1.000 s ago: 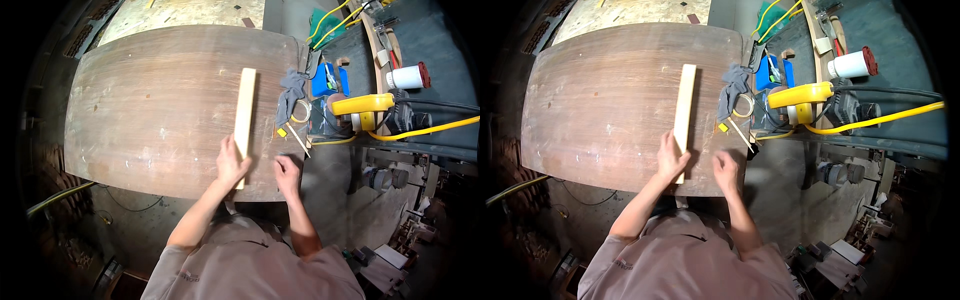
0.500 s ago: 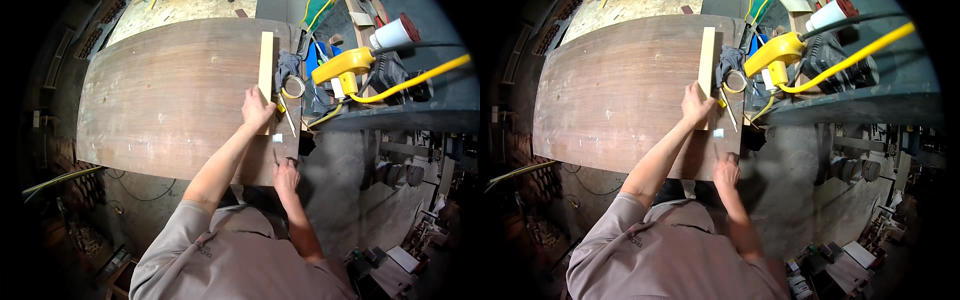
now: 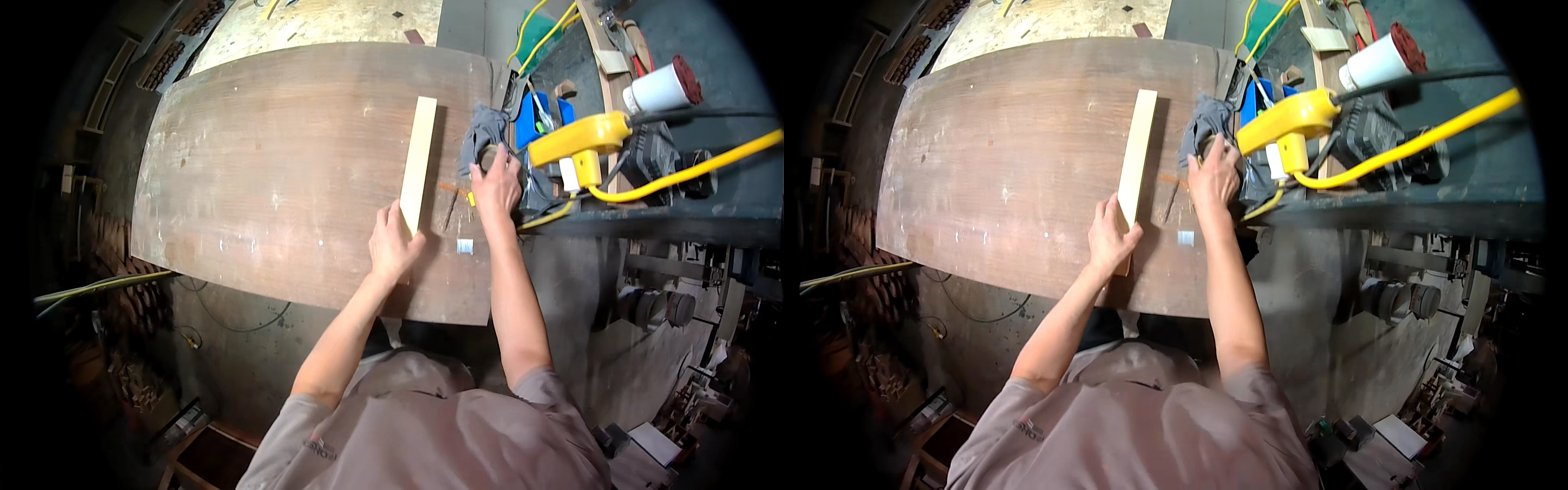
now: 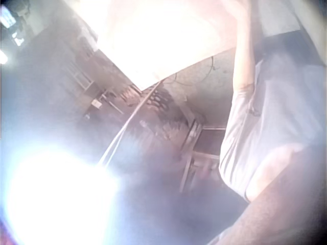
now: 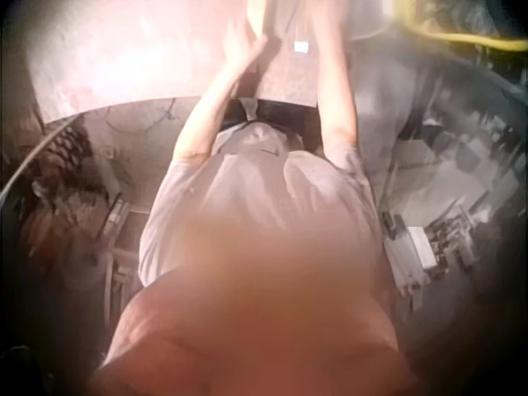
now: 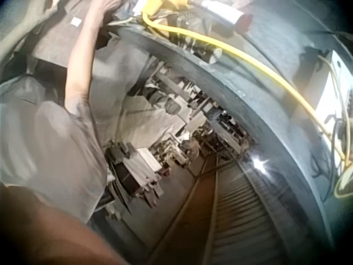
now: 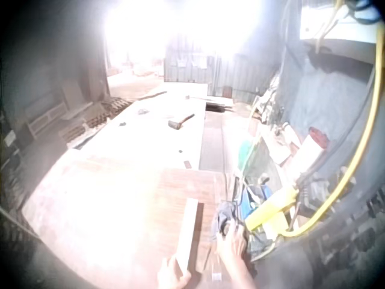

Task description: The person moves around a workshop, handling small wooden pieces and wiping a workbench with a cloth. They then walk to a pile of debris on the floor, squat down, and gather the scattered material into a bundle by hand.

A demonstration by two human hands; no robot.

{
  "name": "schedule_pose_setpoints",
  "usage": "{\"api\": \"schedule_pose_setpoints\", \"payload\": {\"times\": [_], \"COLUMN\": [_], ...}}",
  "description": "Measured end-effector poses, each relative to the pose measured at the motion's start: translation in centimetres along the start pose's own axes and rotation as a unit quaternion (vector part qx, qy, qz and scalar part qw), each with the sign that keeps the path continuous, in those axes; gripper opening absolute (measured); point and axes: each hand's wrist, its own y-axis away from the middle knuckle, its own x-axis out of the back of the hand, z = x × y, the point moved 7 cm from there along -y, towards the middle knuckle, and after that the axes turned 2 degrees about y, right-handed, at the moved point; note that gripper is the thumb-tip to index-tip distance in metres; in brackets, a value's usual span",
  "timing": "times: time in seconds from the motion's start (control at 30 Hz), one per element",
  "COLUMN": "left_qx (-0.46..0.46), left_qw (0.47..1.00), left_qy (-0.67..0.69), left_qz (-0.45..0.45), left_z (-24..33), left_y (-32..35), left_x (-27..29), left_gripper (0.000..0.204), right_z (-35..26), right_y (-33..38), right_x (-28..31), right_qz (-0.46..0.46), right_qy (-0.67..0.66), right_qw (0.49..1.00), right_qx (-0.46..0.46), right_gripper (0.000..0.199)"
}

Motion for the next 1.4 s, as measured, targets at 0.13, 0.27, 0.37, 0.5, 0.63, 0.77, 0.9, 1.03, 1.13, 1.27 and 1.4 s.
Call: {"api": "schedule_pose_setpoints", "payload": {"times": [0.13, 0.27, 0.37, 0.5, 0.63, 0.77, 0.9, 1.03, 1.13, 1.27, 1.4], "left_qx": [0.000, 0.027, 0.039, 0.027, -0.030, 0.009, 0.256, 0.255, 0.291, 0.302, 0.332], "left_qw": [1.000, 0.999, 0.998, 0.999, 0.997, 0.926, 0.843, 0.803, 0.809, 0.786, 0.753], "left_qy": [-0.001, -0.003, 0.013, 0.030, 0.067, 0.377, 0.472, 0.535, 0.508, 0.531, 0.557], "left_qz": [-0.018, -0.029, -0.051, -0.034, 0.035, 0.018, -0.028, 0.060, 0.057, 0.095, 0.111], "left_z": [1.3, 0.6, 1.1, 0.9, 1.8, 3.1, -1.2, -6.0, -7.3, -9.1, -9.8], "left_y": [-0.4, -0.3, -0.6, -0.5, 0.1, 2.8, 5.4, 6.7, 8.4, 10.8, 12.6], "left_x": [0.0, 0.5, 0.5, 0.8, 2.6, 5.6, 6.3, 8.6, 9.7, 10.4, 10.6], "left_gripper": [0.075, 0.072, 0.073, 0.073, 0.072, 0.059, 0.027, 0.026, 0.027, 0.026, 0.025], "right_z": [1.7, -2.1, 0.2, 0.0, 0.0, -7.2, -4.9, -3.2, -1.2, 0.0, -2.4], "right_y": [-6.6, -7.4, -7.3, -3.7, 3.7, 11.4, 10.7, 8.5, 8.9, 10.2, 9.8], "right_x": [-5.1, -1.2, -2.2, -1.1, 1.4, 4.8, 2.3, -2.2, -6.2, -6.8, -2.9], "right_qz": [-0.101, 0.168, 0.105, 0.067, 0.030, -0.229, -0.245, -0.118, -0.209, -0.289, -0.273], "right_qy": [0.072, -0.137, -0.317, -0.535, -0.453, -0.476, -0.357, -0.048, -0.039, -0.499, -0.644], "right_qw": [0.990, 0.972, 0.939, 0.818, 0.882, 0.848, 0.895, 0.992, 0.975, 0.764, 0.659], "right_qx": [-0.074, 0.088, -0.083, -0.200, -0.126, -0.038, -0.105, 0.016, -0.066, -0.288, -0.277], "right_gripper": [0.041, 0.017, 0.017, 0.017, 0.022, 0.020, 0.017, 0.024, 0.029, 0.017, 0.009]}}
